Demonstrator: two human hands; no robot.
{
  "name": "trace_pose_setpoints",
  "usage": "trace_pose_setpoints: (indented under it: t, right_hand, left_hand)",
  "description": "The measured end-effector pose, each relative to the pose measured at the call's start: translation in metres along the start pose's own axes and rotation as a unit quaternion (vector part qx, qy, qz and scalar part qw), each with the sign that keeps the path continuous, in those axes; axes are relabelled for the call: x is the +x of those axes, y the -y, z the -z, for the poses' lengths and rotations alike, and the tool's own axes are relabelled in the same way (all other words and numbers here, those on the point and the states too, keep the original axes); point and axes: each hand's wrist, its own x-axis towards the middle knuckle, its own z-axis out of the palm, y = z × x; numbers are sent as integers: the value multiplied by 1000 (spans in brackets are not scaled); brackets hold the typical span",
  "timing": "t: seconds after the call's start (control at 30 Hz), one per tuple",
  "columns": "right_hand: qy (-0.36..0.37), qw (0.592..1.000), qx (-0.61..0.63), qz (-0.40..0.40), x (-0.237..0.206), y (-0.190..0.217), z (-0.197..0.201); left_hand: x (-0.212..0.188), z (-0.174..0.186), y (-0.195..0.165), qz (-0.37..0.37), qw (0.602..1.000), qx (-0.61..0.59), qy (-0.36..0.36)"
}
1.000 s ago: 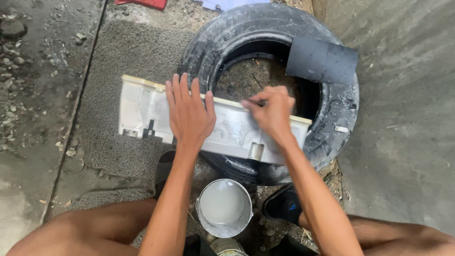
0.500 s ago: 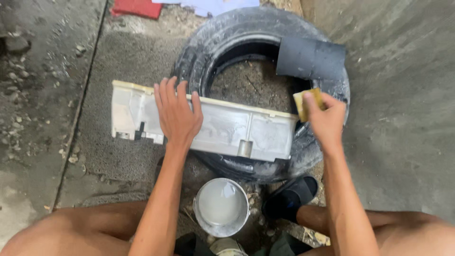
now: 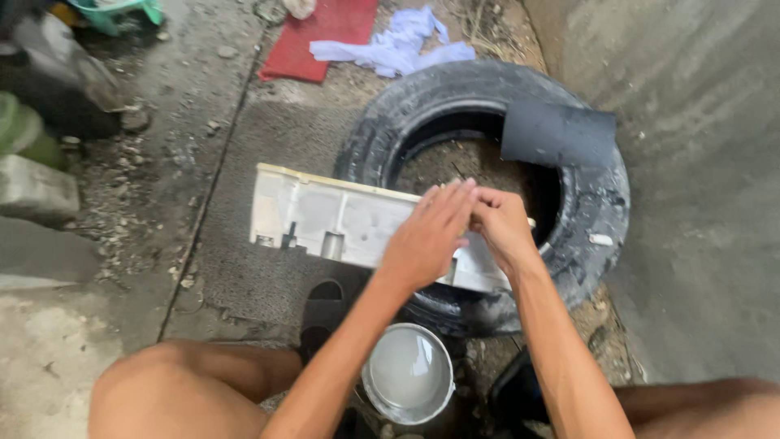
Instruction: The person sits on the ground and scrubs an aluminum engine valve cover with a sponge, dipping it in a bucket of soapy water. They rotate the part to scrub different surfaces and edges, then flip it over and continue scrubbing the other side.
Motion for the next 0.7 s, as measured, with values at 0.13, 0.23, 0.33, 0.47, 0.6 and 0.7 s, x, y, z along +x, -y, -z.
trace_pose_setpoints:
  t: [0.13, 0.23, 0.33, 0.47, 0.6, 0.7]
  right_hand:
    - [-67, 987, -142, 40, 2, -2, 15]
    - [-210, 850, -404, 265, 3, -2, 31]
    - [-247, 747, -538, 302, 8, -7, 42]
    - [-256, 801, -519, 155, 14, -18, 45]
    - [-236, 788, -535, 190, 16, -24, 45]
    - [-234, 807, -509, 189, 16, -23, 46]
  left_hand:
    - [-7, -25, 17, -9, 992, 124, 10]
    - [-27, -11, 58, 63, 993, 81, -66]
    - [-47, 20, 97, 175, 960, 210, -67]
    - [-55, -5, 70, 206, 972, 79, -84]
    - [-40, -58, 29, 169, 983, 73, 25]
    - [-40, -45, 52, 155, 986, 61, 14]
